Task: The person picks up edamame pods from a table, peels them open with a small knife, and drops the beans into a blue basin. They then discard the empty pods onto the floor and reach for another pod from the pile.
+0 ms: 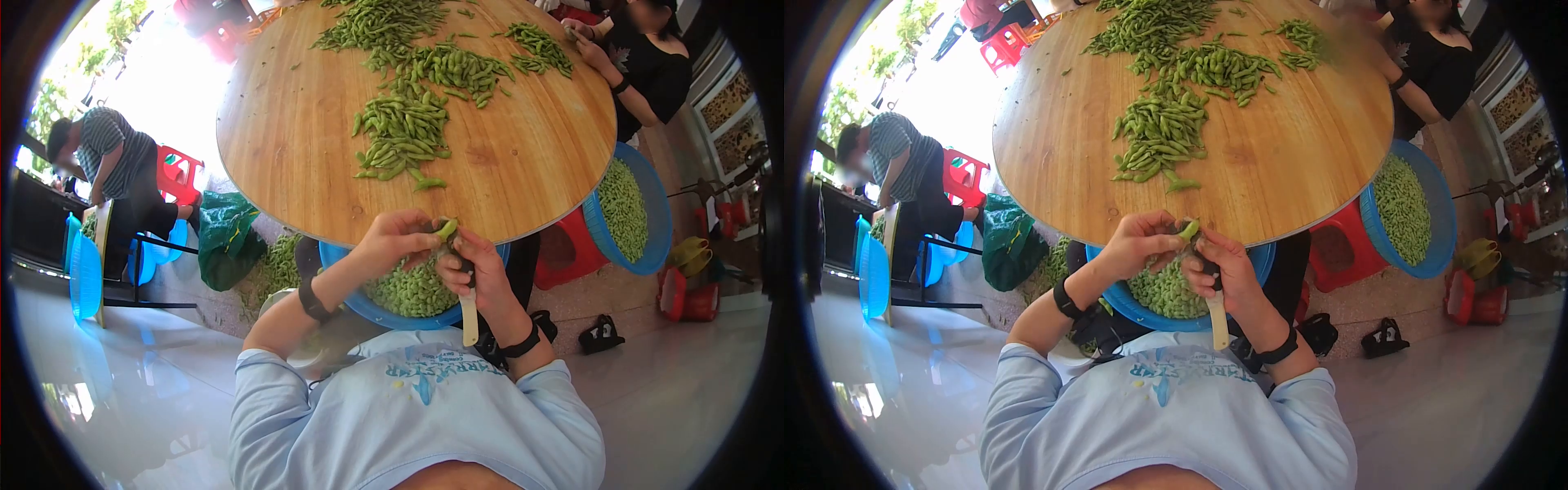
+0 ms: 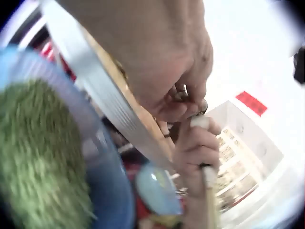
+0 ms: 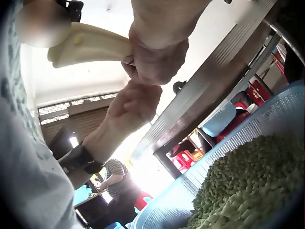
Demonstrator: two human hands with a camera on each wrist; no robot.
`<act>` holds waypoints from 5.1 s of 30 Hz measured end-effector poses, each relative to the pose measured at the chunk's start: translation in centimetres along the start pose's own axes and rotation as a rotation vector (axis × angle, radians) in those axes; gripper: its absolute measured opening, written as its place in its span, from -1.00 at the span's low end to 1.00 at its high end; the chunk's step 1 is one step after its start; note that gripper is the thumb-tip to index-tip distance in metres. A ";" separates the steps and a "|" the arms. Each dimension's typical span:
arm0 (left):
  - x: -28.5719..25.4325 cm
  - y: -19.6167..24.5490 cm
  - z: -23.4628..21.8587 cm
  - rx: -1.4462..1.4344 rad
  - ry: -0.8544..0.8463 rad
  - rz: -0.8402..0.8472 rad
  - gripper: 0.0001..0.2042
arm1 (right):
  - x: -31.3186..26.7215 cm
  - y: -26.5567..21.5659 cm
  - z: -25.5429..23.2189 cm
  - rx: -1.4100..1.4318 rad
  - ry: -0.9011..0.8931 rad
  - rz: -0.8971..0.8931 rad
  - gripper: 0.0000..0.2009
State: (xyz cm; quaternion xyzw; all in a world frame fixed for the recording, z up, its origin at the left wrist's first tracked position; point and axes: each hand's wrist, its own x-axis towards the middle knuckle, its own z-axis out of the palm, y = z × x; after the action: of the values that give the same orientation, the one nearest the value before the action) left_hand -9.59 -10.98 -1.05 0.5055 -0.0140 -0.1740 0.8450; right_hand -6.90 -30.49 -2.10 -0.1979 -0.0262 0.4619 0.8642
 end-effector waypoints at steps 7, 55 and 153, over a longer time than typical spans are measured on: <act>-1.4 2.0 1.3 1.644 0.090 0.681 -0.78 | 0.2 0.8 -0.4 0.039 0.035 -0.005 -0.84; -4.4 -4.3 3.1 1.168 0.307 0.269 -0.91 | -1.1 2.9 0.2 -1.896 -0.019 -0.749 -0.76; 5.6 3.5 -3.2 1.782 0.195 0.621 -0.82 | -1.6 1.4 -2.5 -1.162 0.106 -0.434 -0.63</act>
State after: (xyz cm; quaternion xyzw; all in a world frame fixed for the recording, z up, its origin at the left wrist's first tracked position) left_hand -2.69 -8.52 -0.50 0.9504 -0.2047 0.1762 0.1539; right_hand -8.35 -31.90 -4.67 -0.6486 -0.2700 0.1755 0.6896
